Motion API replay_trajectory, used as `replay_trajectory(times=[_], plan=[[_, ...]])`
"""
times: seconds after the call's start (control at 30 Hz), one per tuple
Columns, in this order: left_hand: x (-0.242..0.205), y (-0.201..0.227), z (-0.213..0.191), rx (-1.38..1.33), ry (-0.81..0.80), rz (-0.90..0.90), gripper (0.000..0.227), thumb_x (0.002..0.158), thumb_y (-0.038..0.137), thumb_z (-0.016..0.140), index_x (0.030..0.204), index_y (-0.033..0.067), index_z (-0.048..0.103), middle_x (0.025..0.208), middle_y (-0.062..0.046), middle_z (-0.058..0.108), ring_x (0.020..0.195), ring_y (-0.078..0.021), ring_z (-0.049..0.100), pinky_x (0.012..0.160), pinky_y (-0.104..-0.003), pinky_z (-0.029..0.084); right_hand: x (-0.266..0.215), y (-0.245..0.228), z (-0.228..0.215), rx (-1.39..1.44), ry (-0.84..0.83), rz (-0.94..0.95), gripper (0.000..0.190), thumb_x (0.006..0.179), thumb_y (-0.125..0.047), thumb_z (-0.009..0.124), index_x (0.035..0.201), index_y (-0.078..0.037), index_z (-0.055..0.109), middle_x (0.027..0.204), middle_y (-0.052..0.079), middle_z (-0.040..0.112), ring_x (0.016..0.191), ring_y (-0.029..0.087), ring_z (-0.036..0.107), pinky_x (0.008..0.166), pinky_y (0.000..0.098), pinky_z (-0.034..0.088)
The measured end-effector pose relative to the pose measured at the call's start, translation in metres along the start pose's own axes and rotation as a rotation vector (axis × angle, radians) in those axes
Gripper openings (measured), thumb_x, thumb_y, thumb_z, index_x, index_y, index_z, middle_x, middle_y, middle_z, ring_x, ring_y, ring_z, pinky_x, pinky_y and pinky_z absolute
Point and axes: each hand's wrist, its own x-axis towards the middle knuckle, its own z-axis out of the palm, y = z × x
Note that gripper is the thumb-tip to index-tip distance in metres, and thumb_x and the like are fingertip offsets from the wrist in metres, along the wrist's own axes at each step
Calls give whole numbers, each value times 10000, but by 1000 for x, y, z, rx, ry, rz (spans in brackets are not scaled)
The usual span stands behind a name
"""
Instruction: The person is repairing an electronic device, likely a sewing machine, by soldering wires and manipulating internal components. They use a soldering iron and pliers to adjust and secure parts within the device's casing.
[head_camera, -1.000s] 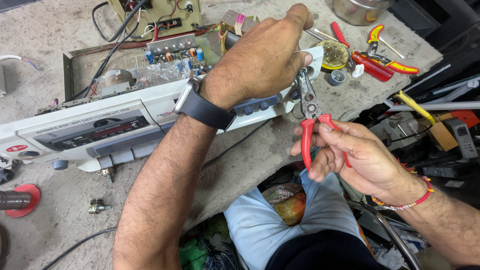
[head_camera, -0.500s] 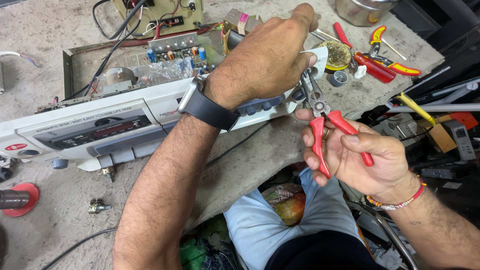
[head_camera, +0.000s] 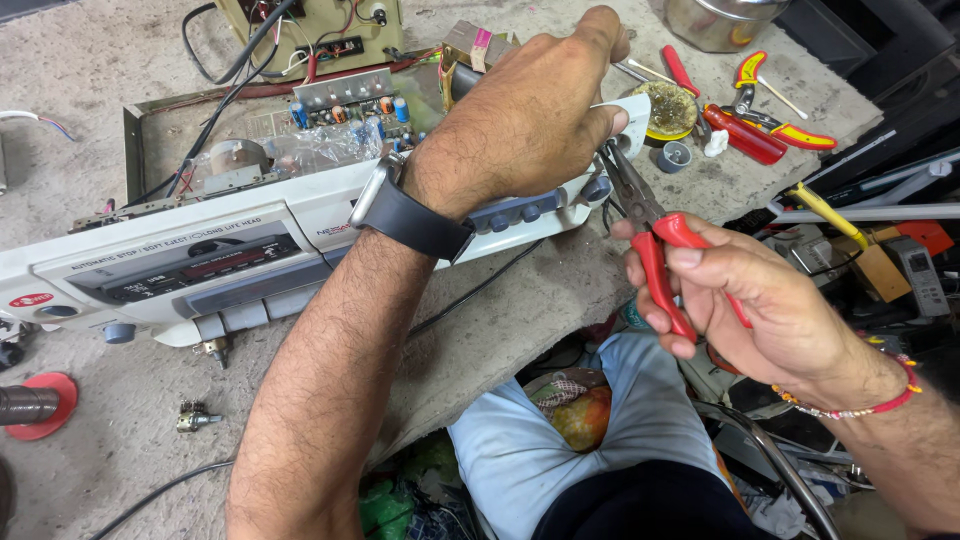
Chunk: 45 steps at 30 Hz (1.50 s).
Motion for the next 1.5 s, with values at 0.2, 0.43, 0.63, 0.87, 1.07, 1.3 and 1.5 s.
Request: replay_trajectory(times=[0.2, 0.43, 0.63, 0.87, 1.07, 1.3, 1.5], plan=[[0, 4, -4, -1, -72, -92, 451, 934, 194, 749, 1260, -22, 525, 1040, -232, 742, 1097, -414, 691, 967, -531, 509, -3, -4, 16, -710, 115, -130, 655, 864, -239, 712, 1398, 58, 477, 1058, 89, 533, 884, 178, 511, 738, 285, 448], [-1, 2, -3, -4, -17, -27, 473, 920, 178, 760, 1273, -28, 520, 1010, -222, 742, 1064, -415, 702, 930, -531, 524, -1, -5, 32, -953, 327, -140, 753, 797, -271, 686, 1469, -11, 466, 994, 77, 576, 819, 111, 524, 713, 260, 469], [0, 4, -5, 0, -35, -48, 465, 921, 180, 761, 1269, -24, 529, 898, -187, 752, 1002, -394, 719, 873, -522, 535, 1, 20, 10, -171, 88, -131, 750, 833, -157, 697, 1489, 30, 386, 1153, 78, 506, 734, 92, 421, 556, 215, 367], [0, 3, -4, -5, -50, -62, 456, 928, 188, 758, 1266, -21, 534, 846, -164, 746, 963, -375, 733, 850, -514, 544, -10, 21, 14, 106, -62, -128, 819, 789, -110, 717, 1520, 80, 399, 1129, 115, 569, 874, 160, 517, 656, 258, 426], [0, 2, -4, 10, -53, -58, 449, 944, 198, 759, 1269, -19, 538, 841, -171, 744, 959, -383, 731, 858, -522, 534, -17, 24, 14, -102, 102, -88, 702, 913, -95, 612, 1556, 124, 436, 1102, 186, 653, 818, 127, 540, 664, 238, 425], [0, 5, -7, -37, -59, -64, 451, 942, 180, 754, 1275, -29, 534, 848, -163, 750, 953, -359, 747, 834, -500, 557, -8, 15, 3, -5, -77, -121, 761, 792, -79, 604, 1487, 175, 422, 1204, 258, 675, 622, 209, 657, 630, 309, 544], [0, 6, -5, -6, -55, -60, 444, 952, 189, 748, 1277, -28, 538, 824, -144, 754, 940, -337, 755, 829, -491, 562, -4, 12, -8, 95, -115, -107, 731, 821, -101, 607, 1456, 213, 429, 1184, 308, 665, 615, 238, 683, 594, 319, 560]])
